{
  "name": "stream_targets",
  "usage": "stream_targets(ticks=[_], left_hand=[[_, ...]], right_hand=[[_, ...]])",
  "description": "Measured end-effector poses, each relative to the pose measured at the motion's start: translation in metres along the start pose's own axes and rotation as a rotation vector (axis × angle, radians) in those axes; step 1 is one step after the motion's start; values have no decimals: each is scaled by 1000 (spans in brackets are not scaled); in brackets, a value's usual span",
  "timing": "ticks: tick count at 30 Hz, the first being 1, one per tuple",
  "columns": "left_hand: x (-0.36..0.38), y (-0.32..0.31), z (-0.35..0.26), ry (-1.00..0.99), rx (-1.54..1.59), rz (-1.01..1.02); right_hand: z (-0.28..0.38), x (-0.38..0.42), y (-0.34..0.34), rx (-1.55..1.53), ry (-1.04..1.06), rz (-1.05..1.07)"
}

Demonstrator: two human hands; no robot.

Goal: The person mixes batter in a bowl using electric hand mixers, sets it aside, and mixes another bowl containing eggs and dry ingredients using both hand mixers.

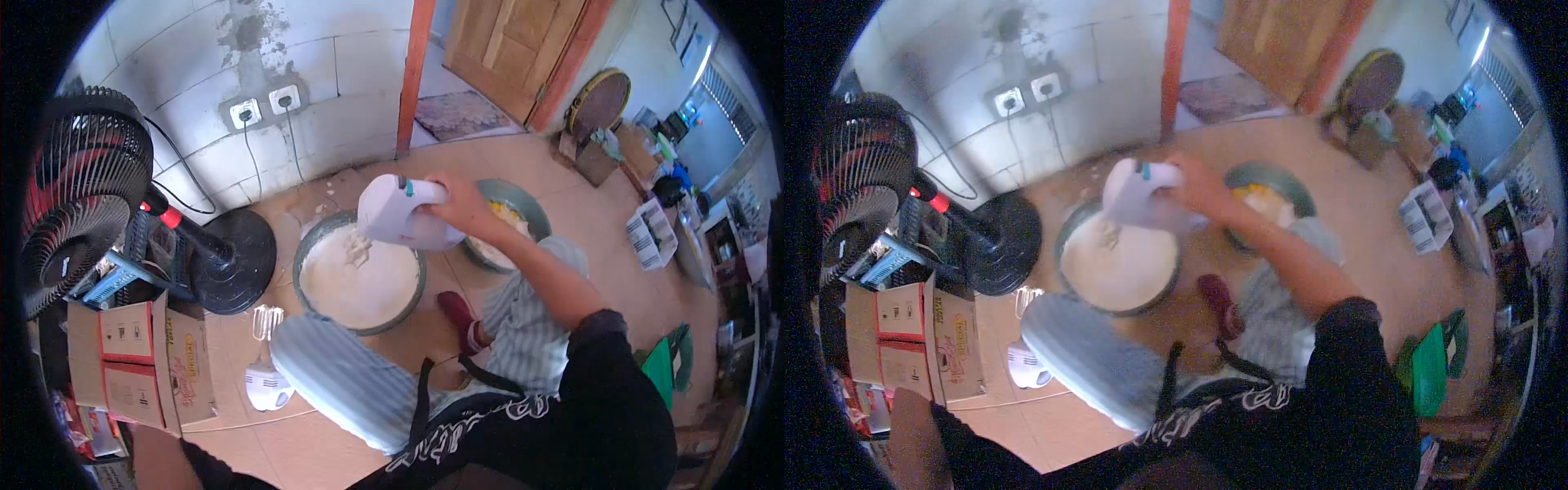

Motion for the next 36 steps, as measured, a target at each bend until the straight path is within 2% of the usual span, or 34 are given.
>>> stream_targets(ticks=[4, 7, 12, 15, 17, 19, 21, 24, 26, 28, 31, 35, 36], left_hand=[[-28, 31, -105, -316, 61, -72], [-30, 56, -204, -671, 137, -174], [15, 81, -345, -1352, 282, -256], [37, 70, -406, -1599, 308, -263], [36, 52, -425, -1609, 289, -263], [10, 15, -418, -1289, 129, -226], [-44, -36, -375, -752, -270, 44], [-104, -100, -298, -758, -418, 213], [-130, -108, -293, -1000, -727, 129], [-158, -107, -303, -1052, -817, 164], [-190, -105, -306, -1052, -836, 296], [-213, -115, -287, -946, -822, 438], [-215, -121, -288, -917, -725, 517]], right_hand=[[15, 1, 13, 30, 50, 28], [-18, -4, -5, 68, 59, 1], [-17, -10, -23, -13, -72, 30], [-19, -13, -33, -68, -131, 61], [-18, -17, -22, -104, -126, 60], [-18, -17, -18, -63, -127, 23], [-18, -18, -13, -54, -126, 2], [-14, -18, -7, -78, -98, 7], [-11, -18, -2, -70, -78, 0], [-14, -19, 1, -62, -65, 14], [-19, -20, 6, -79, -53, 39], [-17, -20, 9, -167, -16, 45], [-17, -21, 10, -174, 10, 36]])
Point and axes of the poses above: each hand's wrist, its own x-axis away from the middle knuckle, its own y-axis out of the back of the hand, z = x × y, the point moved 2 cm from there along -x, towards the middle knuckle, and after that the axes turned 1 degree about -z, right-handed, at the moved point
